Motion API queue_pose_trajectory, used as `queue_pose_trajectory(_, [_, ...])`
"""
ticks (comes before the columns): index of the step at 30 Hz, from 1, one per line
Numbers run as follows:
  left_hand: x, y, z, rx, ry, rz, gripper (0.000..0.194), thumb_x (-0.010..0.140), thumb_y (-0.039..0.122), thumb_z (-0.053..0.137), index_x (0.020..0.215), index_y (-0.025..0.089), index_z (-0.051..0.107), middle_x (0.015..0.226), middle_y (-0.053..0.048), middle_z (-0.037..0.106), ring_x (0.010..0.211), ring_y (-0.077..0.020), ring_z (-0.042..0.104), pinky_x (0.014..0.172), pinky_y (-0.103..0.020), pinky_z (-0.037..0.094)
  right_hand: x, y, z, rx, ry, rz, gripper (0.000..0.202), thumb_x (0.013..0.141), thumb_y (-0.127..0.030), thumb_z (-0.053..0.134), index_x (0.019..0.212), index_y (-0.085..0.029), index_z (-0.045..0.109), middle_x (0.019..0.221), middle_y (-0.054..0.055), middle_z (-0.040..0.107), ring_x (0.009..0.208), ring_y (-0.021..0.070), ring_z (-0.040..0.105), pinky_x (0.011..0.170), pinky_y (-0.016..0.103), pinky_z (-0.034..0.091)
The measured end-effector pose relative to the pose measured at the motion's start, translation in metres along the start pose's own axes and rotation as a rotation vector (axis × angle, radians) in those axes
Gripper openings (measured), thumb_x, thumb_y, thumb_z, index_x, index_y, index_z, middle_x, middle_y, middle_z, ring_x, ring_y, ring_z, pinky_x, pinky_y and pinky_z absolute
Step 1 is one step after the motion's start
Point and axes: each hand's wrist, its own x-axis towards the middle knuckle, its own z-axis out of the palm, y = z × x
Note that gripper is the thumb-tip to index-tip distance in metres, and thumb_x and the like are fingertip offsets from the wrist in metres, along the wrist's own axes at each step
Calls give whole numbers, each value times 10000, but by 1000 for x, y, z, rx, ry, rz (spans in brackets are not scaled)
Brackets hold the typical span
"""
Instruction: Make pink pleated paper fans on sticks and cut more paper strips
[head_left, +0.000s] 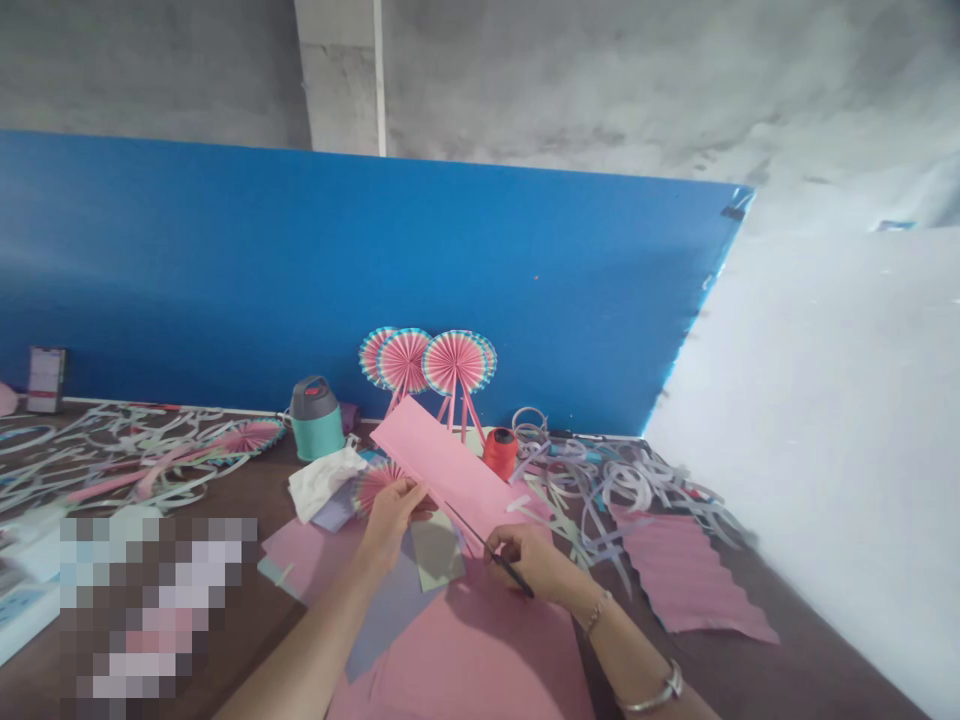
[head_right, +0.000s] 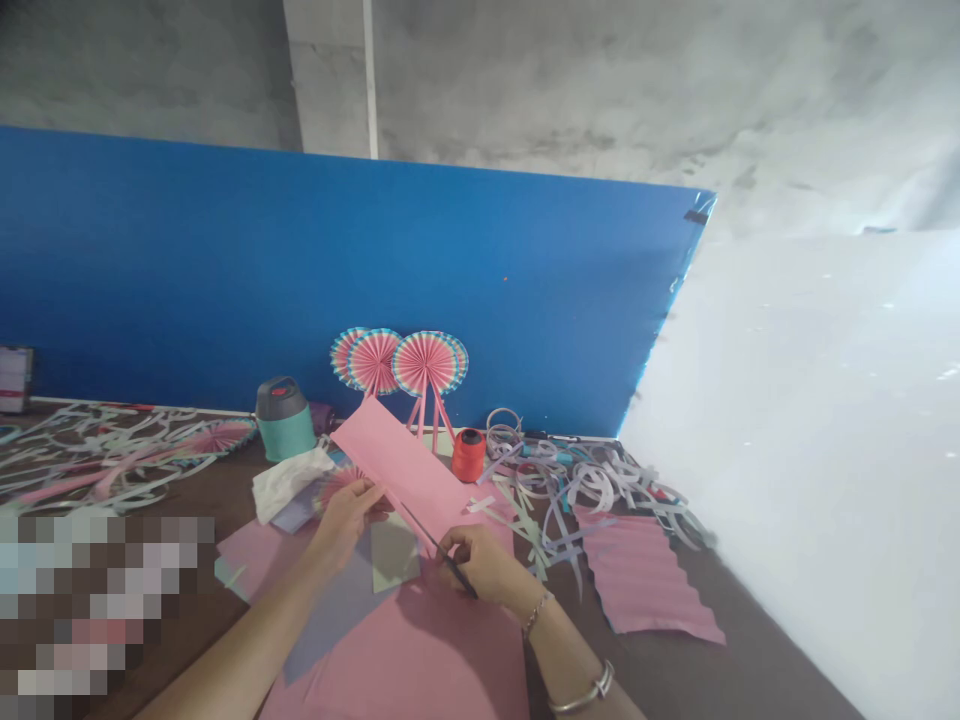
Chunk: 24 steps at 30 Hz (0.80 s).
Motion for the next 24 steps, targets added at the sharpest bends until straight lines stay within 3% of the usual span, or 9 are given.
queue_pose_trajectory(5, [2,-4,1,2,-19,-12,341,588,460,740,649,147,619,631,-40,674,632,-165,644,613,-253,490,-1,-2,2,-2,21,-8,154,575,-256,650,697,-179,598,440,-76,512,344,71,408,349,177,298])
queue_pose_trajectory(14, [-1,-3,3,-8,-24,-17,343,575,462,751,621,155,606,630,-36,676,640,-165,644,618,-256,494,0,-6,3,16,53,91,180,560,-209,587,727,-159,631,437,-74,507,346,69,409,360,181,308])
queue_pose_trajectory(24, [-2,-5,4,7,-46,-20,324,592,447,749,624,146,632,643,-47,686,657,-171,659,615,-243,502,2,-1,4,-74,71,26,184,551,-191,549,696,-154,656,478,-31,569,391,94,466,375,188,327])
